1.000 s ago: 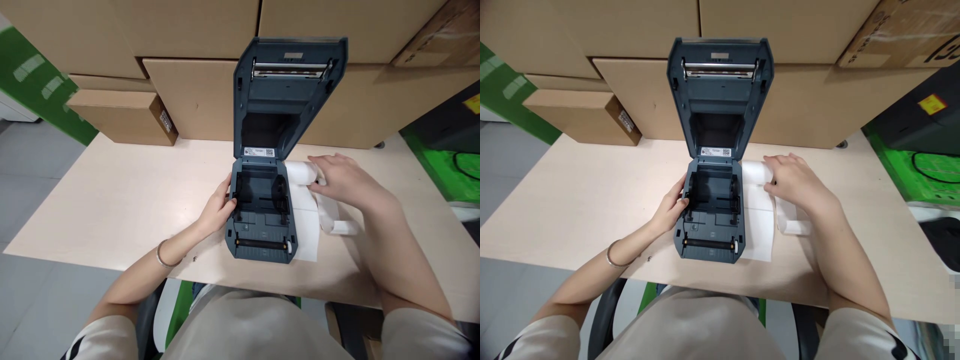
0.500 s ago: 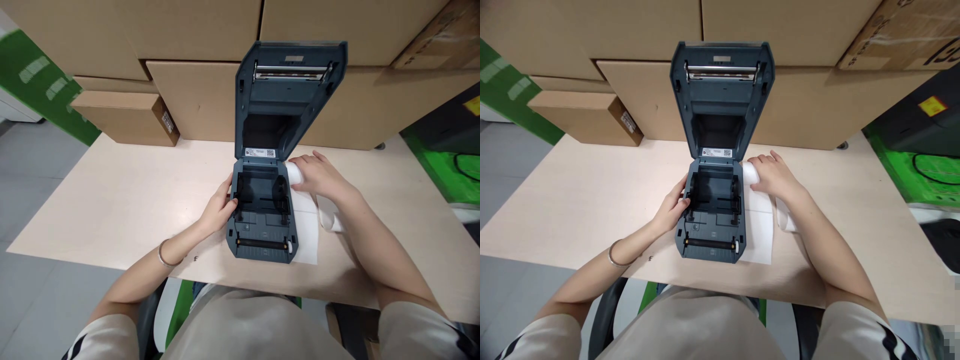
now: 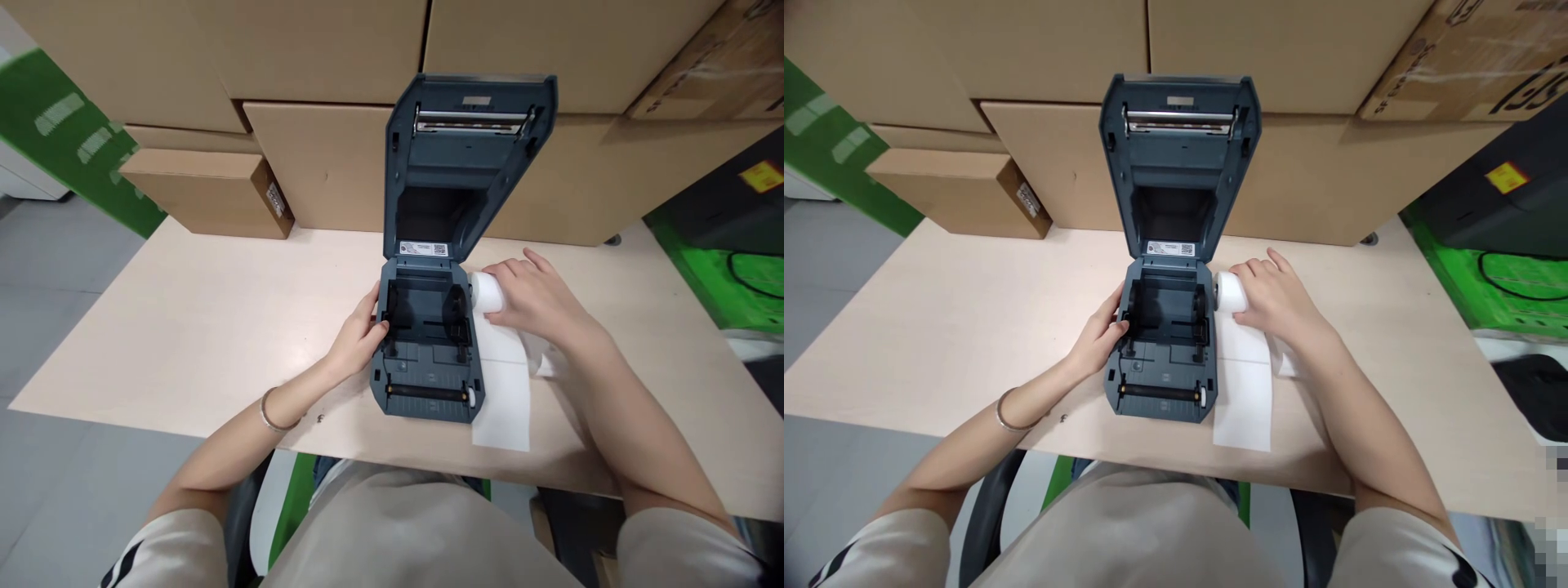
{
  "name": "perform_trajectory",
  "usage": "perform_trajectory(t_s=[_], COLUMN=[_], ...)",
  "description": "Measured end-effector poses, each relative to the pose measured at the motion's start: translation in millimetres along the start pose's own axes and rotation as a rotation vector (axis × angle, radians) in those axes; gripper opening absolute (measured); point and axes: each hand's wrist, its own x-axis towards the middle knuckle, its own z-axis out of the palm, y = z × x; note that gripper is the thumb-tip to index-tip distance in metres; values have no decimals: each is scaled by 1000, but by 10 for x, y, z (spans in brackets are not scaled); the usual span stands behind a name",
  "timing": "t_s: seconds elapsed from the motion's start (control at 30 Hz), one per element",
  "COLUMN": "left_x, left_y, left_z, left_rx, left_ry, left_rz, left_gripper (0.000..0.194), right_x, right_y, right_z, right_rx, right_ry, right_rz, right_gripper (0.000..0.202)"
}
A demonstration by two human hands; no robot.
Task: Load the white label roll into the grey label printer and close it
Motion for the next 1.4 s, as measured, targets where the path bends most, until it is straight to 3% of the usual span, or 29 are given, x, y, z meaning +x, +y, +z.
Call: perform_trajectory(t_s=[0.37,0.57,0.73,0.9,1.07,1.4], left_x=[6,12,3,-5,-9,-11], left_y=[25,23,-11,-57,-43,-36], left_z=[-3,3,8,3,-5,1], left_rx=[13,17,26,36,52,60], left_ry=[-1,9,11,12,5,16], left_rz=[4,32,6,8,9,-29], left_gripper=[72,70,72,73,72,72], right_x=[-743,-540,-114,224,361,528], right_y=[-179,-548,-815,-904,-935,-1109], right_z=[-697,-915,-868,-751,-655,-433], right_rx=[67,181,240,250,136,38], right_ry=[81,58,77,27,-49,-146], right_rz=[-47,-171,-279,-305,-232,-222], right_gripper=[51,49,54,51,50,41])
